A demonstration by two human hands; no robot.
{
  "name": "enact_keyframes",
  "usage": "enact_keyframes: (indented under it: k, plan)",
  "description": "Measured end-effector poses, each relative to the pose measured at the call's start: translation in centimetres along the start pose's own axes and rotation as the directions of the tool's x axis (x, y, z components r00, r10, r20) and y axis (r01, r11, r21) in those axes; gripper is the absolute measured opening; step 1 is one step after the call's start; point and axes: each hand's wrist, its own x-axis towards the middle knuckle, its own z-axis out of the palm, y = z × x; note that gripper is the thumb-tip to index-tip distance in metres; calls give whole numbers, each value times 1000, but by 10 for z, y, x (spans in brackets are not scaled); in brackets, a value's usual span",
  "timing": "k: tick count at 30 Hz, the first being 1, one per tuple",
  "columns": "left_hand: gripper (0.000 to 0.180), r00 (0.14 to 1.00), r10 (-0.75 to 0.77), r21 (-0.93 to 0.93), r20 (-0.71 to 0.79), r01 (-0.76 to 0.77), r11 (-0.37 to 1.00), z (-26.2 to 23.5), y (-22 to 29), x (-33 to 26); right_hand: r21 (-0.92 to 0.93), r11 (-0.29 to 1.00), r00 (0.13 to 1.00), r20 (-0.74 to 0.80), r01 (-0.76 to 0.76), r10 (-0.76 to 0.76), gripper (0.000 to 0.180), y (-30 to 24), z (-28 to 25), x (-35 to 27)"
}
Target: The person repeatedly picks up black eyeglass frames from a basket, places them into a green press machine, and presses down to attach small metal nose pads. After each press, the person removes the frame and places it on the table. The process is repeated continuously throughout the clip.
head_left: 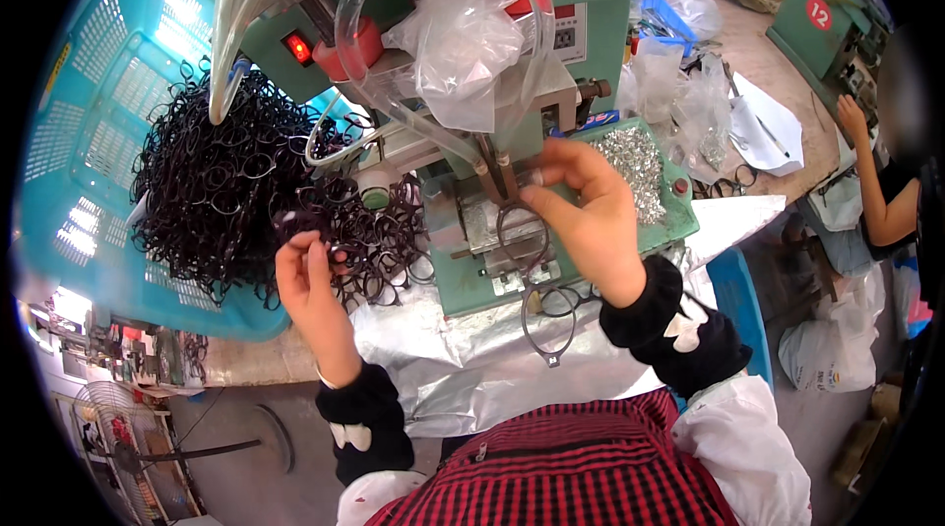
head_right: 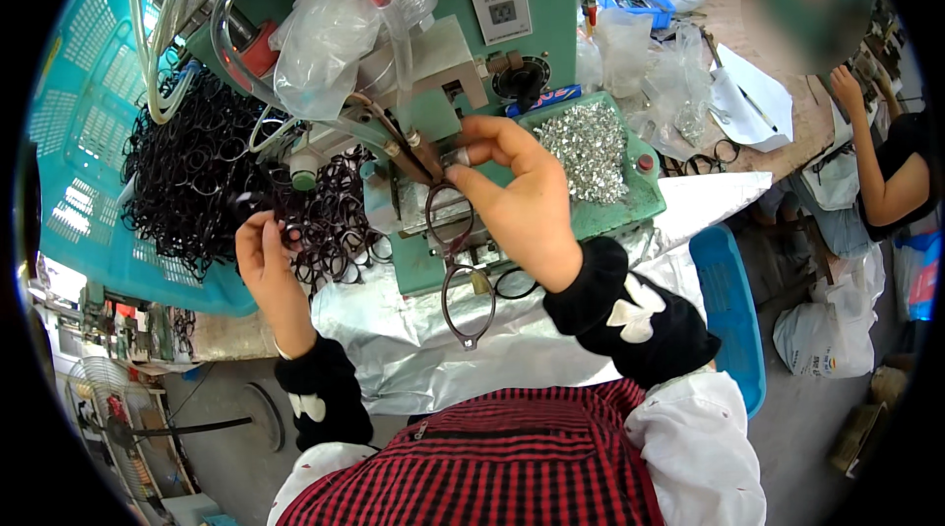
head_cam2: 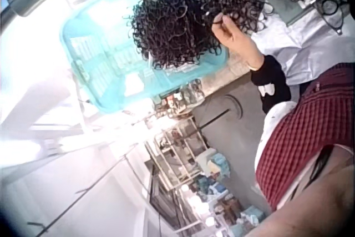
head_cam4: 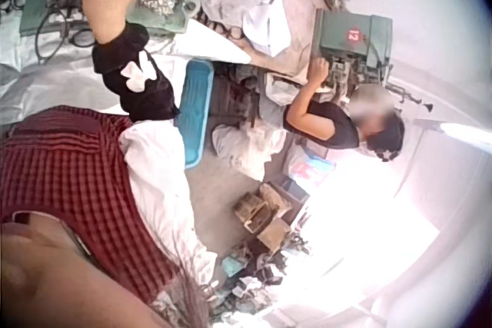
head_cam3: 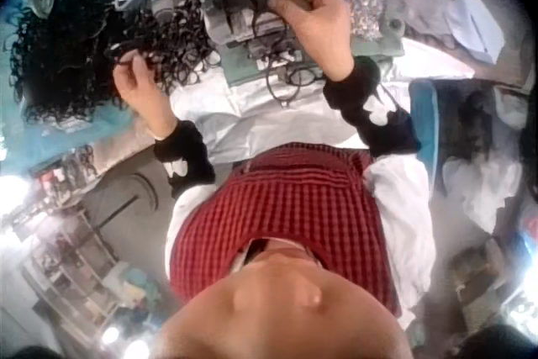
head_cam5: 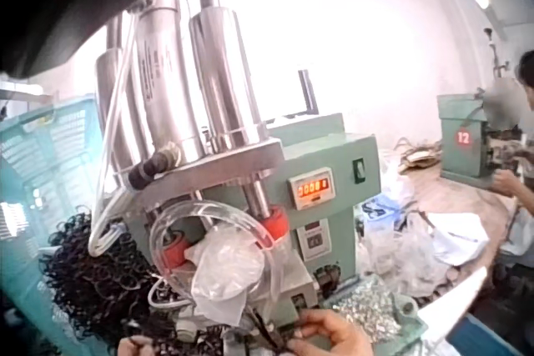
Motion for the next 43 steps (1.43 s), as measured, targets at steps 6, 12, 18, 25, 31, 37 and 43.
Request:
enact_keyframes:
  k: [6,12,18,25,31,37,43]
  plan:
    - [14,866,497,-384,59,-440,812,50,87,-18,159,973,986,55,-164,158,47,-11,5,4]
    - [14,896,444,-311,1,-422,851,81,76,9,399,880,960,-2,-257,281,45,-23,23,-7]
    - [15,894,447,-315,37,-414,854,78,71,-6,358,907,968,-28,-223,249,41,-20,27,-13]
    - [14,916,397,-374,55,-350,859,85,73,7,366,910,970,-64,-197,236,42,-10,26,-16]
    - [14,919,390,-358,58,-345,868,86,80,6,456,858,959,-34,-237,283,44,-20,28,-16]
    - [18,631,651,-177,422,-647,742,63,60,-37,-435,825,930,240,360,-279,47,-27,-10,-16]
    - [21,173,803,-142,571,-942,303,92,42,-42,-947,267,964,116,181,-241,26,64,-116,-7]
